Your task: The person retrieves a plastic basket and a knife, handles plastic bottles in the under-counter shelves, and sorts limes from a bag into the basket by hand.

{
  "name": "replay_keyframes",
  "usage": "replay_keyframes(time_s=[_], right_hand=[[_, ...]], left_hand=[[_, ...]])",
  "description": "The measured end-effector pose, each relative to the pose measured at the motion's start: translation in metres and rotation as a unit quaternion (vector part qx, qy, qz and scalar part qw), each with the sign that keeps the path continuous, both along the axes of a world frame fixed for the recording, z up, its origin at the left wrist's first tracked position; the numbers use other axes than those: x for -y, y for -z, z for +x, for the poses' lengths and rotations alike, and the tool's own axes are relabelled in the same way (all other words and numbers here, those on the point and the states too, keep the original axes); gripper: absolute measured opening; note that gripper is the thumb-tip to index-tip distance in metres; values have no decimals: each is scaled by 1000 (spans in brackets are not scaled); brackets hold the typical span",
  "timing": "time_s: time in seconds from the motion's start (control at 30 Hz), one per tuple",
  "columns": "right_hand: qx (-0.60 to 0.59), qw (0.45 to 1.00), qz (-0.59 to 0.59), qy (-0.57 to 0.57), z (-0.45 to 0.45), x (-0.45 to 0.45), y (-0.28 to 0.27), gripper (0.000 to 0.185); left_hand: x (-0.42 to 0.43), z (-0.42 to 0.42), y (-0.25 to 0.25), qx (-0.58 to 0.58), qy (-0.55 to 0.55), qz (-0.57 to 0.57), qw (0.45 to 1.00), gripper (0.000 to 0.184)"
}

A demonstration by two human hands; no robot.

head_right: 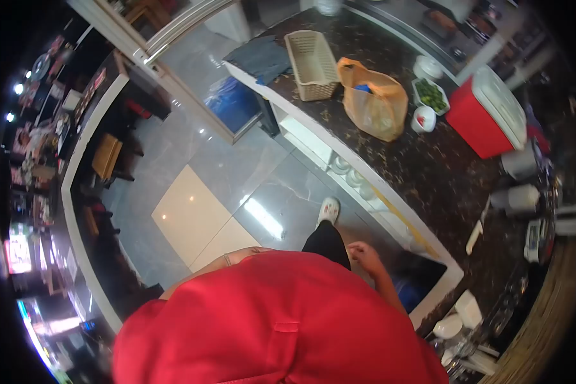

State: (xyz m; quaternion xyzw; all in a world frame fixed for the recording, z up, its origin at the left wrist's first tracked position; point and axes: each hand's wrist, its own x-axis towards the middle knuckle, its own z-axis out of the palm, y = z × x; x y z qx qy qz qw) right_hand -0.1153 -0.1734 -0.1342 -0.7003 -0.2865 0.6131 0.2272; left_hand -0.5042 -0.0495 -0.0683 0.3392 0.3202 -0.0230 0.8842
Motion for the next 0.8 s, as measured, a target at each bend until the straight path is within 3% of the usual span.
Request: replay_keyframes(time_s=[0.1, 0.17, 0.3, 0.37, 0.4, 0.5, 0.53, 0.57, 0.63, 0.67, 0.7, 0.77, 0.8], right_hand=[[-260, 952, 46, -154, -21, -63, -69, 30], [-315, 931, 48, -176, -4, -103, -80, 30], [-283, 948, 7, -148, 43, -169, -82, 31], [-275, 949, -7, -154, 57, -195, -83, 31], [-274, 949, -16, -153, 64, -205, -84, 31], [-259, 950, -24, -173, 74, -228, -78, 29], [-247, 951, -13, -187, 74, -234, -70, 27], [-234, 951, 0, -203, 75, -238, -61, 24], [-183, 951, 49, -245, 79, -240, -33, 20], [-133, 947, 97, -275, 84, -238, -11, 19], [-75, 939, 147, -300, 91, -236, 8, 17], [24, 949, 213, -233, 98, -244, 19, 16], [15, 973, 186, -133, 90, -263, -17, 15]], left_hand=[[-38, 23, -15, -5, -40, -11, 999, 40], [-69, 44, -9, 9, -62, -47, 997, 37], [-127, 78, -35, 4, -83, -18, 996, 31], [-147, 88, -57, -25, 5, 148, 989, 28], [-155, 87, -61, -27, 31, 179, 983, 27], [-159, 83, -54, -34, -15, 268, 963, 32], [-151, 77, 2, -122, -23, 351, 928, 33], [-151, 77, -8, -122, -28, 349, 929, 33], [-160, 77, -42, -281, 156, 400, 858, 35], [-166, 74, -25, -177, 116, 417, 884, 30], [-173, 76, -22, -175, 116, 418, 884, 30], [-195, 90, -16, -308, -31, 505, 806, 18], [-214, 93, -27, -179, -200, 322, 908, 17]])
